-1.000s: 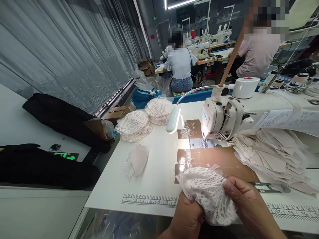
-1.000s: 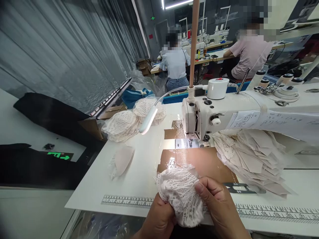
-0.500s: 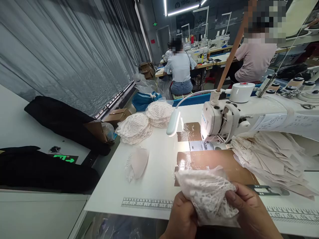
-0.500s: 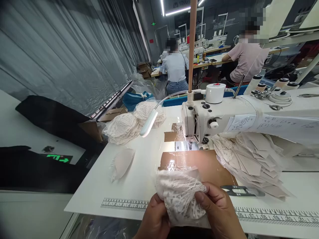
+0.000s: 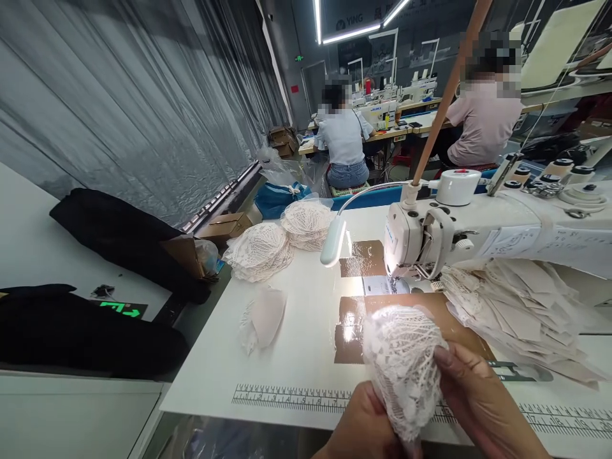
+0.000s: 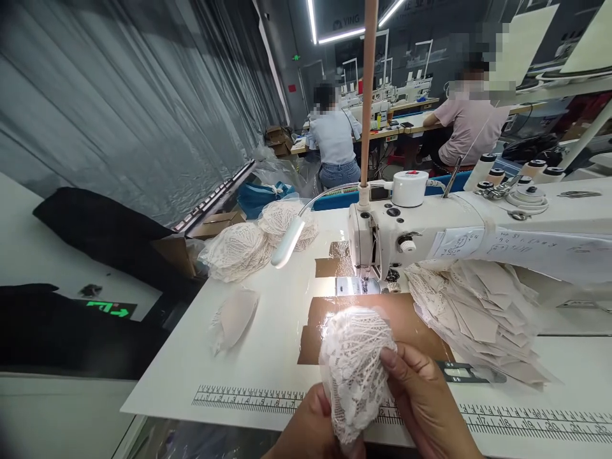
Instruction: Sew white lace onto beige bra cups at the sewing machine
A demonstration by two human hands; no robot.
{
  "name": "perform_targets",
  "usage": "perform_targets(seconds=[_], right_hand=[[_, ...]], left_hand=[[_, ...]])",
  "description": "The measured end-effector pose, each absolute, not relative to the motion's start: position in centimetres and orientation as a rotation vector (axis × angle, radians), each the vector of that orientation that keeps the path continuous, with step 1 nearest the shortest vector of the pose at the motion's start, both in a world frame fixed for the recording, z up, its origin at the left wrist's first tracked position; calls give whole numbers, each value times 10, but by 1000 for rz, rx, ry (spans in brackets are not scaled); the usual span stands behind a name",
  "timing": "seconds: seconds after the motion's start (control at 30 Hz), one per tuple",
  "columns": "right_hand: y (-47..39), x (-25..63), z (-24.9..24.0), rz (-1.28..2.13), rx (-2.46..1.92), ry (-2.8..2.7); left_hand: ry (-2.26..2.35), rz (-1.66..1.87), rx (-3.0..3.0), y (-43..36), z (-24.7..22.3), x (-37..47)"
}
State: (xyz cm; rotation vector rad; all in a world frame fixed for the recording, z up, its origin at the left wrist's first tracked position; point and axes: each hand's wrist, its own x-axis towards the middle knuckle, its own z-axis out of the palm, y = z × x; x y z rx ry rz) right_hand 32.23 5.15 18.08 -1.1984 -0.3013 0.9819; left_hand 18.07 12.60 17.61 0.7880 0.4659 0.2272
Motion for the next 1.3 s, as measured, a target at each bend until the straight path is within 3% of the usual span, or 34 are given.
perform_targets(seconds=[0.1,0.3,0.47,0.67,0.97,1.1,1.3], right_hand=[[50,334,186,1028,-1268,-384],[49,325,196,1242,-1384,-925],[52,319,194,1069,-1478,-1176],[55,314,190,947,-1520,-1046],[61,307,181,952,-1468,-982],[59,312,180,964,-1476,-962],[59,315,175,1059,-1475,-1003]], left_hand=[[269,26,1153,145,191,147],[526,400,1661,172,229,133],[411,167,1677,167,223,148],[324,149,1704,167,223,145],[541,295,2174,178,216,146],[620,420,2107,184,217,140],[537,298,1916,176,221,148]])
